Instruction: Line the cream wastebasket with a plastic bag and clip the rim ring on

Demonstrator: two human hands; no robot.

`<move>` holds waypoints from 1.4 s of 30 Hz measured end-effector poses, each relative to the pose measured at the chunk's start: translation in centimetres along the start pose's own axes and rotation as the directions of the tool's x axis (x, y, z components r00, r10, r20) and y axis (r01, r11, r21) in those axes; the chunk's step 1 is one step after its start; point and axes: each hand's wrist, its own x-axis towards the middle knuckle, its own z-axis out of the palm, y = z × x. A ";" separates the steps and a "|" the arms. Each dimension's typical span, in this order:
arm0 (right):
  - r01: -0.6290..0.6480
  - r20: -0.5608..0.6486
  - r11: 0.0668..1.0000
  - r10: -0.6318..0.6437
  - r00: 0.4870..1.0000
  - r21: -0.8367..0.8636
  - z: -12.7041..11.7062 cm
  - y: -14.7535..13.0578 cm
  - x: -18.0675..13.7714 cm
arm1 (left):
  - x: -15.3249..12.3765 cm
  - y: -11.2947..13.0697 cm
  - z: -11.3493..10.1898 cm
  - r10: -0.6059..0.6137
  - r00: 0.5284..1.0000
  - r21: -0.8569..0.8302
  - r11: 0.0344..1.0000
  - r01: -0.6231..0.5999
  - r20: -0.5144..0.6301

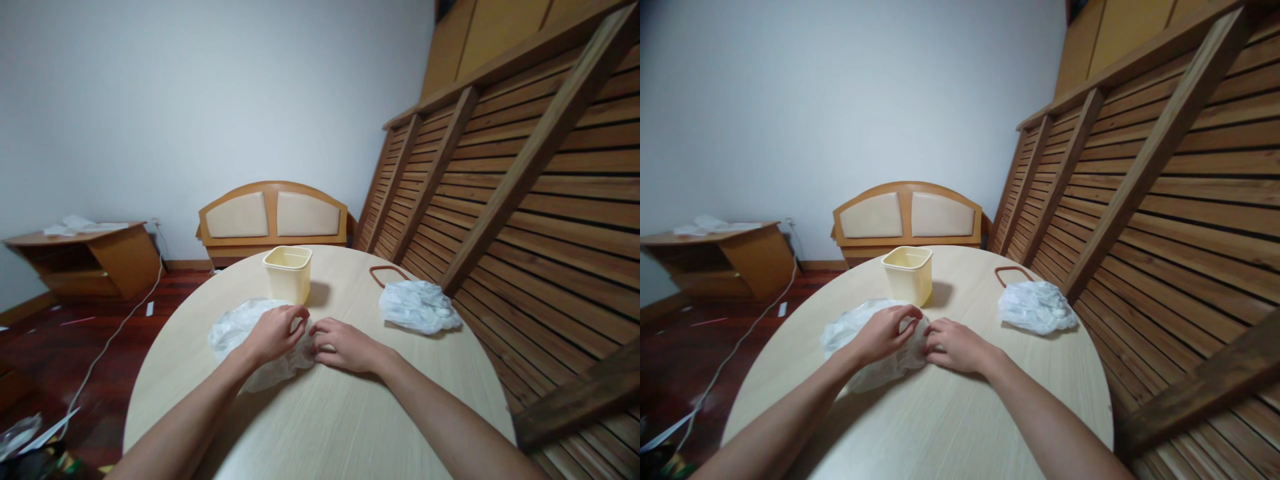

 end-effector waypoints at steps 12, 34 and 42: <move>-0.196 -0.302 0.885 0.341 0.890 0.424 -2.1 2.6 -1.1 | -0.7 0.6 -0.7 0.227 0.965 0.000 0.973 -0.229 0.128; -0.082 -0.610 0.813 0.495 0.619 0.577 -4.9 5.1 -2.4 | 1.3 -0.6 -0.3 -0.358 0.892 -0.779 0.627 0.011 -0.276; -0.148 -0.477 0.976 0.208 0.854 0.161 -2.6 1.4 -1.0 | 0.5 1.0 0.8 -0.221 0.972 -0.840 0.540 0.052 -0.082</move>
